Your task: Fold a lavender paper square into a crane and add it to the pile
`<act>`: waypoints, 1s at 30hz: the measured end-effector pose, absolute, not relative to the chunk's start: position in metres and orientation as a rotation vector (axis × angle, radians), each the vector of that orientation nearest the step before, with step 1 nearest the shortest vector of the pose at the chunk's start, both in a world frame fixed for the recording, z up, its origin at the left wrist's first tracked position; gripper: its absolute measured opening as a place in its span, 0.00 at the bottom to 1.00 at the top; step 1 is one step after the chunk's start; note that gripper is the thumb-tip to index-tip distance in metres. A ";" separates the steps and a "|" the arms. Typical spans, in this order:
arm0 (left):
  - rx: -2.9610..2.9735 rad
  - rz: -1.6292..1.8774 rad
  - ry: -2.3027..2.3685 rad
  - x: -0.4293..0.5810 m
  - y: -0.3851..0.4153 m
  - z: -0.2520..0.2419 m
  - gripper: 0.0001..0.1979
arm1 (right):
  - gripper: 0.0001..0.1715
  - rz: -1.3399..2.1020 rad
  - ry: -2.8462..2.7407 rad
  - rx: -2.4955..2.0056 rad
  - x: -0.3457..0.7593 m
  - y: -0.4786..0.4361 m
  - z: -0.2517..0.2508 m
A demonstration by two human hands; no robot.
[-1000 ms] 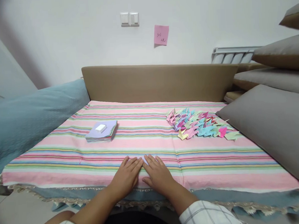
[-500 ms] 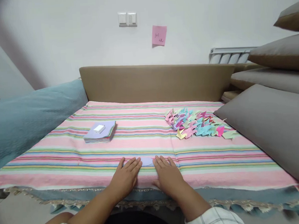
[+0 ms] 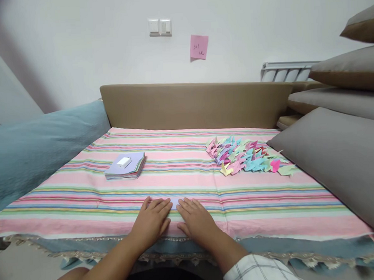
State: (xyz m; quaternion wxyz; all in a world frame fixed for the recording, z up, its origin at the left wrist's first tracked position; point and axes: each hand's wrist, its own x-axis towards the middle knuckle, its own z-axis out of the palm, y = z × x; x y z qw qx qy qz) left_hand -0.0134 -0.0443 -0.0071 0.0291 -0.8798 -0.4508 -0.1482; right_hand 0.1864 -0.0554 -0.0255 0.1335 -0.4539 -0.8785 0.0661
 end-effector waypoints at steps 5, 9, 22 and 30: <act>-2.677 -0.405 -1.522 -0.028 -0.041 0.011 0.14 | 0.28 0.208 -2.486 -1.335 0.187 -0.054 -0.026; -2.587 -0.401 -1.625 -0.034 -0.038 0.021 0.08 | 0.22 0.197 -2.418 -1.338 0.185 -0.053 -0.020; -2.736 -0.020 -1.504 -0.005 -0.047 0.009 0.17 | 0.14 0.167 -2.164 -1.629 0.165 -0.026 -0.009; -2.802 -0.402 -1.654 -0.010 -0.044 0.009 0.18 | 0.04 0.672 -1.889 -1.483 0.171 -0.023 0.000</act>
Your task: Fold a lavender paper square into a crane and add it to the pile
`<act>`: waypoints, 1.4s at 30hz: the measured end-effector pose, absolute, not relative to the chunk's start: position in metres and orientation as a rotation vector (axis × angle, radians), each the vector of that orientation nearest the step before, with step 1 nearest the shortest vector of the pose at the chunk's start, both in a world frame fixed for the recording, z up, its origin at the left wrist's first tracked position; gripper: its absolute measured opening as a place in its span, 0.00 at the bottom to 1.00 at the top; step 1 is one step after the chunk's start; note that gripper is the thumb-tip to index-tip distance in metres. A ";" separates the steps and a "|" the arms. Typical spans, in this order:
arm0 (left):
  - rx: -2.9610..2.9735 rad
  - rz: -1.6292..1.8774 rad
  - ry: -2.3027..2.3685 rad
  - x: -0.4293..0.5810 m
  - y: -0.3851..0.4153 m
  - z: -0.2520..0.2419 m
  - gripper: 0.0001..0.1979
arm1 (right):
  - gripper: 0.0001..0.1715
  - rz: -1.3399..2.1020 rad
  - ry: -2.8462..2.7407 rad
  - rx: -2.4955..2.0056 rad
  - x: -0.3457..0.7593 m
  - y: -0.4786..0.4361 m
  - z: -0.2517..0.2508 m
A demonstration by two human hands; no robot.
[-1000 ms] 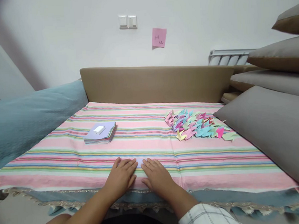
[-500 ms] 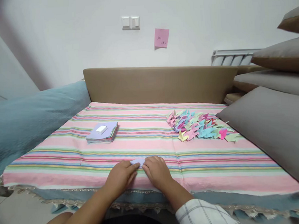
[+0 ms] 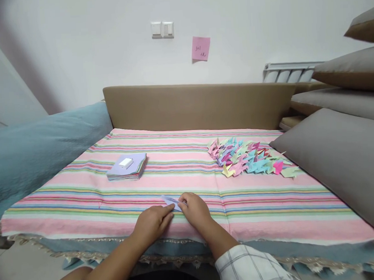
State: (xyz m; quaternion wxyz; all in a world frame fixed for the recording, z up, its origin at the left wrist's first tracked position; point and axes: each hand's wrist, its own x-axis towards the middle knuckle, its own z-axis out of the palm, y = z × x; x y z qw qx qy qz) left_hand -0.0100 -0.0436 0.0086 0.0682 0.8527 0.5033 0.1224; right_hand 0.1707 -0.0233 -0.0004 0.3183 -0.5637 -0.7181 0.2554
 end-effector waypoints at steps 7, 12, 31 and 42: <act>1.596 1.156 1.185 0.001 -0.032 -0.006 0.18 | 0.20 1.334 -1.211 -1.066 0.156 -0.028 -0.002; 1.049 1.318 1.091 0.012 -0.030 -0.006 0.20 | 0.23 1.514 -1.037 -0.952 0.146 -0.033 -0.006; 1.002 1.060 0.992 0.000 -0.031 0.014 0.17 | 0.19 1.435 -1.233 -0.981 0.163 -0.030 -0.004; 1.123 1.039 0.958 -0.005 -0.030 0.013 0.20 | 0.23 1.359 -1.403 -0.936 0.172 -0.028 -0.010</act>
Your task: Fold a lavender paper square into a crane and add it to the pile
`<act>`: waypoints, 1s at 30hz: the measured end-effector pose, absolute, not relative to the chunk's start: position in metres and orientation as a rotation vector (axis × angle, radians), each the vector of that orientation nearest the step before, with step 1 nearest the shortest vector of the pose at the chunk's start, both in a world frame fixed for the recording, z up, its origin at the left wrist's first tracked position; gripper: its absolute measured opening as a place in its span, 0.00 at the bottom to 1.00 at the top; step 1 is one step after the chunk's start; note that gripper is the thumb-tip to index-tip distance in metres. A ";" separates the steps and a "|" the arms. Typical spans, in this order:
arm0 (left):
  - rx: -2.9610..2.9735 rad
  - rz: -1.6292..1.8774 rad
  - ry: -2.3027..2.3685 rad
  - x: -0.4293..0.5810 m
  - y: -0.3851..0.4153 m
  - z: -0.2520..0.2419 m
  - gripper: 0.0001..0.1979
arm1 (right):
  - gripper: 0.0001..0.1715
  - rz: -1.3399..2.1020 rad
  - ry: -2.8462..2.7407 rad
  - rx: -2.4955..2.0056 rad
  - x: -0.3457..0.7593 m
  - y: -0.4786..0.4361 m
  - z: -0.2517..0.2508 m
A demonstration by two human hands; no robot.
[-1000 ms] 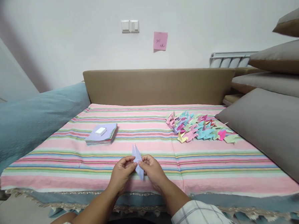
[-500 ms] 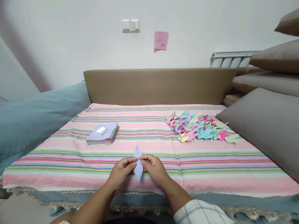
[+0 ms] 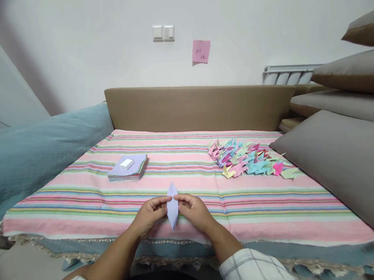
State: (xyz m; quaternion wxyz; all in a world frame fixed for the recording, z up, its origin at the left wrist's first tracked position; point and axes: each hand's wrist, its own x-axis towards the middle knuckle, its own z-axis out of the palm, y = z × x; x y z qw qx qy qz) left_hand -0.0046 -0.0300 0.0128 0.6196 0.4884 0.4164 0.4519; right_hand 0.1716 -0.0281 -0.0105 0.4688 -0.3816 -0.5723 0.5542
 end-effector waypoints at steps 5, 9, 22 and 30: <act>1.175 1.002 0.979 -0.005 -0.031 0.013 0.22 | 0.23 1.374 -1.398 -0.913 0.171 -0.028 -0.010; 1.175 1.006 0.979 -0.007 -0.030 0.011 0.21 | 0.23 1.382 -1.395 -0.909 0.171 -0.029 -0.010; 1.146 1.047 0.961 -0.008 -0.028 0.008 0.19 | 0.21 1.388 -1.447 -0.879 0.175 -0.032 -0.002; 1.223 1.132 0.972 -0.005 -0.030 0.007 0.12 | 0.19 1.267 -1.543 -0.860 0.175 -0.032 -0.010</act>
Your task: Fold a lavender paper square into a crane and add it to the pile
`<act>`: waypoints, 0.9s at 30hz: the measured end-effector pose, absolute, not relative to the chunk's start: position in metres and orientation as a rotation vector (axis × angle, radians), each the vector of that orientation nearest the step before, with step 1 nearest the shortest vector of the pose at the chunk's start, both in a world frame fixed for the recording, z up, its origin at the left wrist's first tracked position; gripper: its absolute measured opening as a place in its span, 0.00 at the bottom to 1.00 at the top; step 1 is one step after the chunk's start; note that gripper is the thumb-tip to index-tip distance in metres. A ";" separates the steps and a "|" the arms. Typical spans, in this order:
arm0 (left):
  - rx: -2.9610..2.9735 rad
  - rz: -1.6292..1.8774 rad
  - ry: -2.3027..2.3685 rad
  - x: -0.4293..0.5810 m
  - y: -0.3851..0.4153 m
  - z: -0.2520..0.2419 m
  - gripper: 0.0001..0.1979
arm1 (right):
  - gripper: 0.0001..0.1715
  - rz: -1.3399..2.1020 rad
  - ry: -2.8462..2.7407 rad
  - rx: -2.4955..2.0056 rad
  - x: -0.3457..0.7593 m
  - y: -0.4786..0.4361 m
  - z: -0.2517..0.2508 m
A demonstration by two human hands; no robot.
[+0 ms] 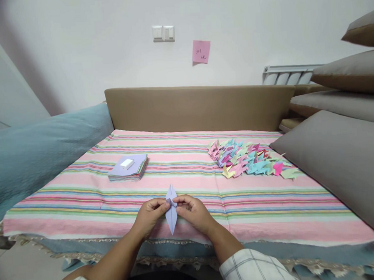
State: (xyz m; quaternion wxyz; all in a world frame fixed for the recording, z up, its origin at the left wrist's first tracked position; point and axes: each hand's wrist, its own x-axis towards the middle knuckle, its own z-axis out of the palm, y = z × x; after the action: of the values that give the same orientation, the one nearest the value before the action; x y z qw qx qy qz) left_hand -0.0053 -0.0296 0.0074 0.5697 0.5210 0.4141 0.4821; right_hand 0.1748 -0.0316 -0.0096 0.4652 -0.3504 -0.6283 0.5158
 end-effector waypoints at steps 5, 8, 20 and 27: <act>1.238 1.174 1.002 -0.001 -0.030 0.005 0.12 | 0.15 1.115 -1.562 -0.939 0.171 -0.031 -0.012; 1.241 1.148 0.985 -0.001 -0.030 0.004 0.12 | 0.13 1.095 -1.525 -0.952 0.168 -0.032 -0.010; 1.274 1.226 1.045 0.003 -0.031 0.005 0.11 | 0.13 1.138 -1.395 -0.981 0.164 -0.033 -0.010; 1.210 1.265 1.053 0.007 -0.033 0.002 0.13 | 0.17 1.247 -1.222 -0.966 0.159 -0.032 -0.013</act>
State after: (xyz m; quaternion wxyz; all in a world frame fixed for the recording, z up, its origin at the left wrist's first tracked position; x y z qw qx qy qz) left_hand 0.0074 -0.0331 0.0024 0.5222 0.5051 0.4397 0.5281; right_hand 0.1591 -0.0315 -0.0130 0.5423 -0.4066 -0.5146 0.5252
